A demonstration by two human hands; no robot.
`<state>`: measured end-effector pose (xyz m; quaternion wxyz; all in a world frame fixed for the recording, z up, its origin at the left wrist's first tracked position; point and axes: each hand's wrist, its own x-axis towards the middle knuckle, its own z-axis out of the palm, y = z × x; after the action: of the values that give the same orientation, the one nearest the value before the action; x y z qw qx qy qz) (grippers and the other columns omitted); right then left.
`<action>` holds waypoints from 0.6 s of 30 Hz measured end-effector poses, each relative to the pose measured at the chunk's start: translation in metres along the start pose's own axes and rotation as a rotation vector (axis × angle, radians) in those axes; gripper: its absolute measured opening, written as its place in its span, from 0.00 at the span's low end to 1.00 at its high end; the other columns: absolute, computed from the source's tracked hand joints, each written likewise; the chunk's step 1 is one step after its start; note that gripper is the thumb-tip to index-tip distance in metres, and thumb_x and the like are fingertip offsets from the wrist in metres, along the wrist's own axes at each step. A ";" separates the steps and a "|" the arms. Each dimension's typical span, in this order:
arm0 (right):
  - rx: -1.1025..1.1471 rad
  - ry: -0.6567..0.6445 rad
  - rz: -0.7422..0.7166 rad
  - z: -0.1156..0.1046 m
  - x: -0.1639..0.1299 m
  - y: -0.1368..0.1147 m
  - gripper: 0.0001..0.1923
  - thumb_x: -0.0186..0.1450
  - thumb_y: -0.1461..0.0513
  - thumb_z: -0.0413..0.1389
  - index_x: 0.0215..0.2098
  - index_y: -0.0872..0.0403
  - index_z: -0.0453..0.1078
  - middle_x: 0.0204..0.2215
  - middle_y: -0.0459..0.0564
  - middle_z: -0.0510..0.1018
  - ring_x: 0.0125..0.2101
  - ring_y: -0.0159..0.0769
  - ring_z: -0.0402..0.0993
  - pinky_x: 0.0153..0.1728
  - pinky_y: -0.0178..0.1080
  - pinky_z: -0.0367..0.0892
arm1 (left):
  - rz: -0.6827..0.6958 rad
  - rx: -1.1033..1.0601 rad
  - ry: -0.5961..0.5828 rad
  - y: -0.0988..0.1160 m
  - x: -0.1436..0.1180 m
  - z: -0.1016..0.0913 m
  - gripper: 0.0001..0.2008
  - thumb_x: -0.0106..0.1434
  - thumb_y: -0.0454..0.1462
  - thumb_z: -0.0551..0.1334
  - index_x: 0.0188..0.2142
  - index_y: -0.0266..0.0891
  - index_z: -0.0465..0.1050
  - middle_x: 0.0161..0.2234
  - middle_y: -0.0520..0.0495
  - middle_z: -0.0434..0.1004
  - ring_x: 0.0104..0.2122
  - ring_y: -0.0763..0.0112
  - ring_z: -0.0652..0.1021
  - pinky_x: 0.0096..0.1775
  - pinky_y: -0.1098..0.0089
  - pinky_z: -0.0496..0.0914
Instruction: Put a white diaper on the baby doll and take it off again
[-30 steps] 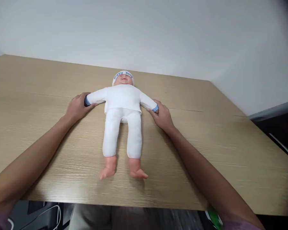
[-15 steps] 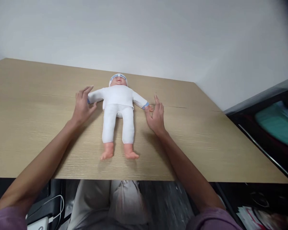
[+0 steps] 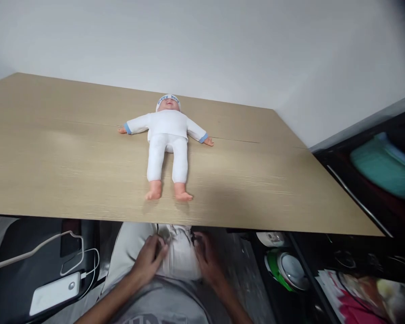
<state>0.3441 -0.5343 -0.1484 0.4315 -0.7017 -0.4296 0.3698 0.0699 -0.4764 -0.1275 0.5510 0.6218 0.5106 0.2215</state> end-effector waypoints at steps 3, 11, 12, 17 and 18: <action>0.100 -0.007 0.242 0.027 0.018 0.003 0.40 0.57 0.23 0.63 0.45 0.43 0.83 0.49 0.56 0.88 0.58 0.65 0.82 0.66 0.65 0.72 | -0.211 -0.171 0.072 -0.007 0.024 0.013 0.30 0.59 0.68 0.74 0.35 0.47 0.76 0.39 0.41 0.81 0.49 0.41 0.81 0.60 0.47 0.73; 0.328 -0.209 0.342 0.040 0.024 -0.013 0.46 0.43 0.25 0.75 0.41 0.50 0.81 0.40 0.54 0.89 0.46 0.59 0.87 0.48 0.53 0.81 | -0.315 -0.502 -0.113 0.030 0.029 0.029 0.37 0.40 0.65 0.83 0.35 0.40 0.80 0.32 0.45 0.83 0.44 0.44 0.86 0.52 0.52 0.77; 0.351 -0.227 0.334 0.036 0.013 -0.022 0.46 0.45 0.26 0.75 0.44 0.50 0.81 0.41 0.53 0.90 0.45 0.58 0.87 0.47 0.52 0.81 | -0.322 -0.531 -0.126 0.035 0.015 0.026 0.38 0.40 0.65 0.83 0.37 0.40 0.81 0.33 0.43 0.84 0.44 0.44 0.86 0.53 0.52 0.78; 0.460 -0.285 0.108 -0.001 -0.076 -0.095 0.32 0.66 0.38 0.73 0.59 0.45 0.79 0.52 0.52 0.89 0.54 0.55 0.87 0.53 0.52 0.83 | -0.209 -0.573 -0.112 0.070 -0.089 0.005 0.39 0.52 0.59 0.83 0.59 0.50 0.81 0.52 0.40 0.88 0.56 0.44 0.86 0.60 0.50 0.79; 0.458 -0.294 0.071 -0.008 -0.093 -0.110 0.28 0.69 0.41 0.72 0.61 0.43 0.79 0.54 0.51 0.89 0.54 0.54 0.87 0.54 0.50 0.84 | -0.168 -0.544 -0.123 0.078 -0.108 0.000 0.38 0.55 0.58 0.82 0.61 0.54 0.79 0.52 0.41 0.88 0.56 0.44 0.86 0.59 0.50 0.79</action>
<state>0.2872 -0.5943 -0.0301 0.4986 -0.5393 -0.3678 0.5702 0.0593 -0.5612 -0.0258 0.7439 0.4190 0.4478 0.2656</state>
